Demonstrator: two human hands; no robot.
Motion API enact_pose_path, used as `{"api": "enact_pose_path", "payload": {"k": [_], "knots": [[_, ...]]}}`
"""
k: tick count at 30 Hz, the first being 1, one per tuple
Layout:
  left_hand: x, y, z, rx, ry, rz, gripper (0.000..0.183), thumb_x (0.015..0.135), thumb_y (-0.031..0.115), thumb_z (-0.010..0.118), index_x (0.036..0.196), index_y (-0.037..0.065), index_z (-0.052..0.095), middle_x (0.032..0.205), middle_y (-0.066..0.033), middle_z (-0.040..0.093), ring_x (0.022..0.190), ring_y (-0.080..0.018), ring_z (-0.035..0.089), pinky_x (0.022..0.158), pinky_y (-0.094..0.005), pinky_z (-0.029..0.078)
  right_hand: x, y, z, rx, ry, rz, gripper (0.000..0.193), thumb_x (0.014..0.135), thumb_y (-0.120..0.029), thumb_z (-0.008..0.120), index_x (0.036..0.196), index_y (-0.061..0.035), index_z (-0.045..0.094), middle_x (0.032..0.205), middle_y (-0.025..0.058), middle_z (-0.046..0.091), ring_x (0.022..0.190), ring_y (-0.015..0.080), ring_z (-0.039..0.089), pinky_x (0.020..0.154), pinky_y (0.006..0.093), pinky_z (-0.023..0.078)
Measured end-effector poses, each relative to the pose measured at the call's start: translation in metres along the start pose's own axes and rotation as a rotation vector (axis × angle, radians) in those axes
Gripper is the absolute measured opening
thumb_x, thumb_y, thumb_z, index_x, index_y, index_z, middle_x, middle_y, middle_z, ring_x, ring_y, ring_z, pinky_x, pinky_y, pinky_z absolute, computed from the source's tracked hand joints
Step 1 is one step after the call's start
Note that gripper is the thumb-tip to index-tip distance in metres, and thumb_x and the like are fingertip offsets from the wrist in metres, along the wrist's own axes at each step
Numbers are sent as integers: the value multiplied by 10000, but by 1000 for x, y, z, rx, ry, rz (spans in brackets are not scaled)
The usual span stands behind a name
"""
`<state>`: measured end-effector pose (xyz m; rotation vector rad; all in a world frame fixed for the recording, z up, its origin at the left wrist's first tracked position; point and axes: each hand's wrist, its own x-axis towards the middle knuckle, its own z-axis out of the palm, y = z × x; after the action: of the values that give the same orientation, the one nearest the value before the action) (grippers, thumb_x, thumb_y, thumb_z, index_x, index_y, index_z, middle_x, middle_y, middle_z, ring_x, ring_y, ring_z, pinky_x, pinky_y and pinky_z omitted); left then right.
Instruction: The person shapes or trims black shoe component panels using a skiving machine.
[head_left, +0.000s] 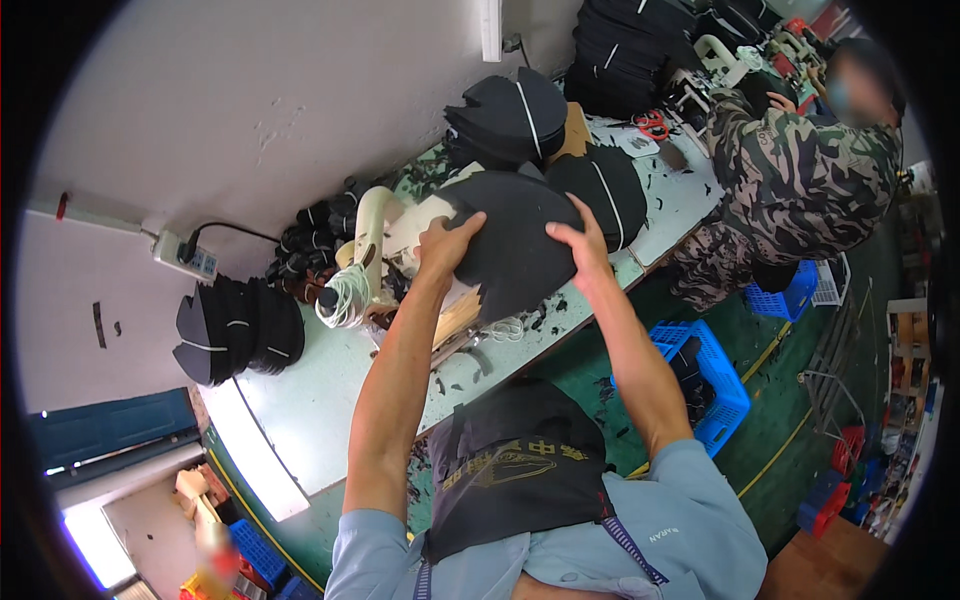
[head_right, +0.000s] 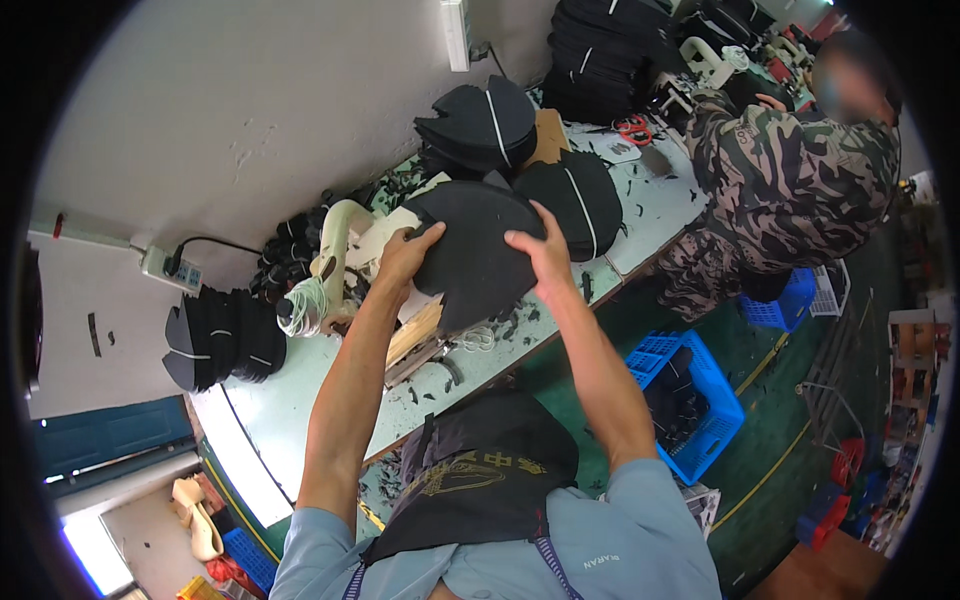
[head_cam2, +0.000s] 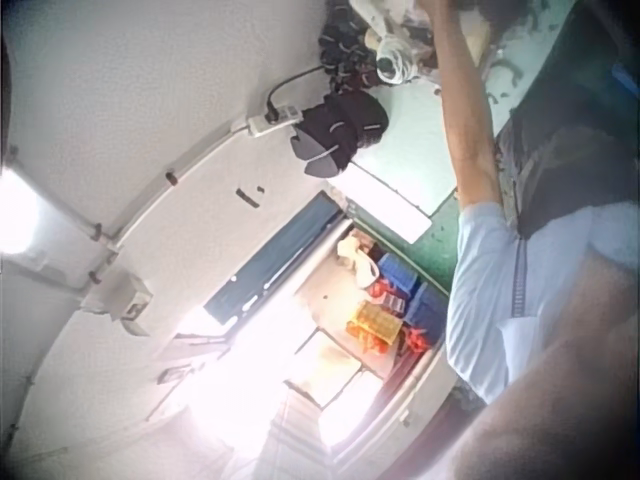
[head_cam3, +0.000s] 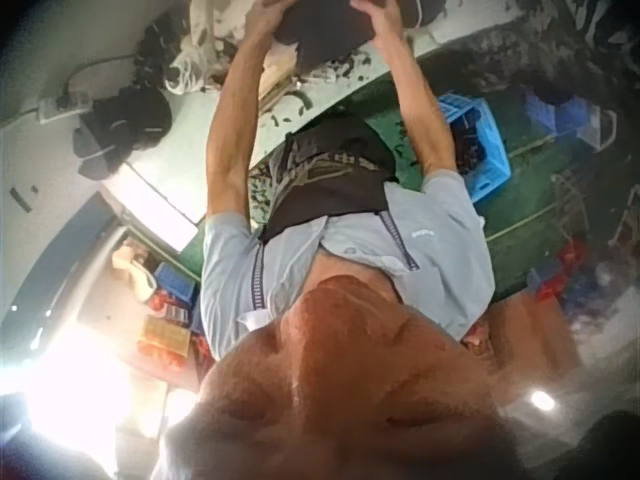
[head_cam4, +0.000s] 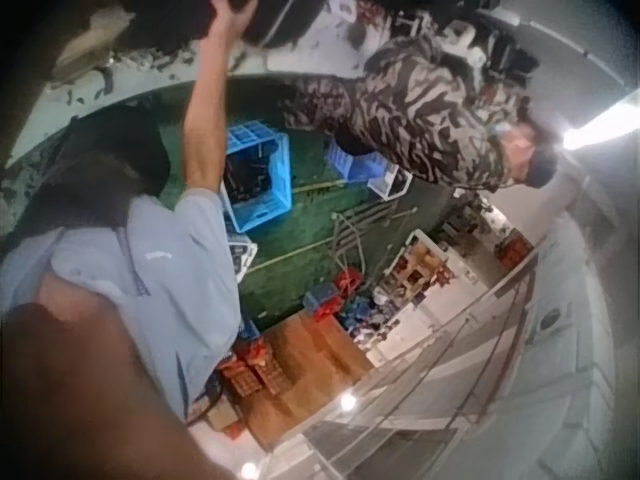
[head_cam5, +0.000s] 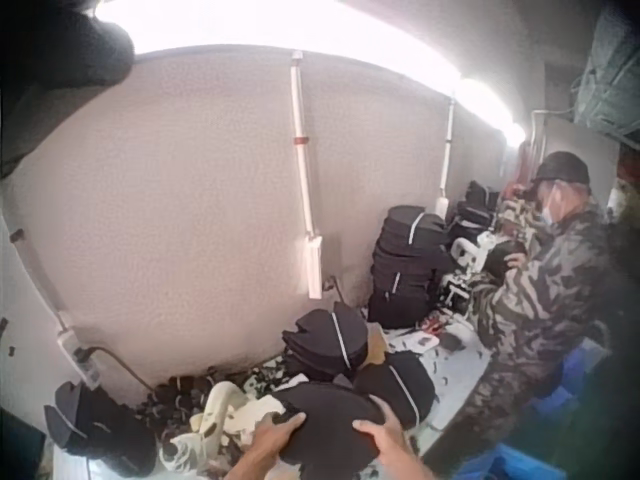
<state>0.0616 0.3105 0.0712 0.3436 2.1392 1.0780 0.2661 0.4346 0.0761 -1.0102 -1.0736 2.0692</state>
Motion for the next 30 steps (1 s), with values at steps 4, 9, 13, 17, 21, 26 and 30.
{"api": "enact_pose_path", "payload": {"k": [4, 9, 13, 17, 21, 26, 30], "knots": [[-10, 2, 9, -52, -100, 105, 680, 875, 480, 741, 1281, -59, 649, 1314, -252, 634, 1191, -303, 626, 1043, -374, 464, -50, 14, -25, 94, 31, -161, 809, 713, 23, 703, 1483, -51, 467, 1341, 139, 579, 1190, 278, 596, 1026, 404, 505], [-17, -25, 12, -287, -175, 68, 527, 1007, 334, 625, 1363, -52, 582, 1256, -188, 660, 1113, -241, 623, 971, -341, 471, -75, 39, -53, 346, 18, 8, 804, 706, 4, 673, 1479, -75, 468, 1309, 149, 591, 1167, 307, 614, 989, 452, 548], [-51, -28, -11, -360, -434, -45, 545, 1029, 338, 605, 1416, -38, 531, 1301, -179, 617, 1110, -215, 587, 968, -342, 455, -99, 58, -79, 479, -67, 72, 760, 705, -107, 685, 1435, -8, 501, 1287, 190, 632, 1129, 336, 660, 983, 467, 562], [-121, -34, -40, -522, -383, -85, 552, 1039, 382, 590, 1438, 10, 513, 1249, -90, 610, 1097, -200, 596, 992, -355, 459, -143, 59, -78, 718, -385, 52, 753, 691, -155, 704, 1393, 53, 525, 1307, 218, 640, 1156, 358, 667, 1005, 467, 556], [-167, -57, -50, -822, -626, -195, 528, 1025, 254, 637, 1456, -12, 487, 1397, -107, 579, 1293, -196, 541, 1093, -377, 458, -170, 68, -77, 869, -416, 120, 736, 693, -192, 741, 1365, 50, 563, 1309, 216, 650, 1166, 372, 666, 1023, 476, 545], [-192, -33, -59, -1020, -539, -108, 357, 957, 13, 648, 1305, -42, 591, 1235, -125, 683, 1094, -191, 666, 976, -329, 547, -160, 98, -104, 612, -325, 0, 826, 644, -181, 762, 1411, -8, 509, 1341, 207, 627, 1215, 362, 638, 1053, 465, 524], [-202, -39, -76, -897, -329, -1, 219, 926, -54, 644, 1143, -49, 662, 1059, -142, 734, 915, -186, 713, 865, -292, 585, -164, 57, -76, 579, -440, 30, 927, 597, -182, 779, 1446, -12, 447, 1352, 198, 618, 1234, 344, 628, 1062, 447, 516]]}}
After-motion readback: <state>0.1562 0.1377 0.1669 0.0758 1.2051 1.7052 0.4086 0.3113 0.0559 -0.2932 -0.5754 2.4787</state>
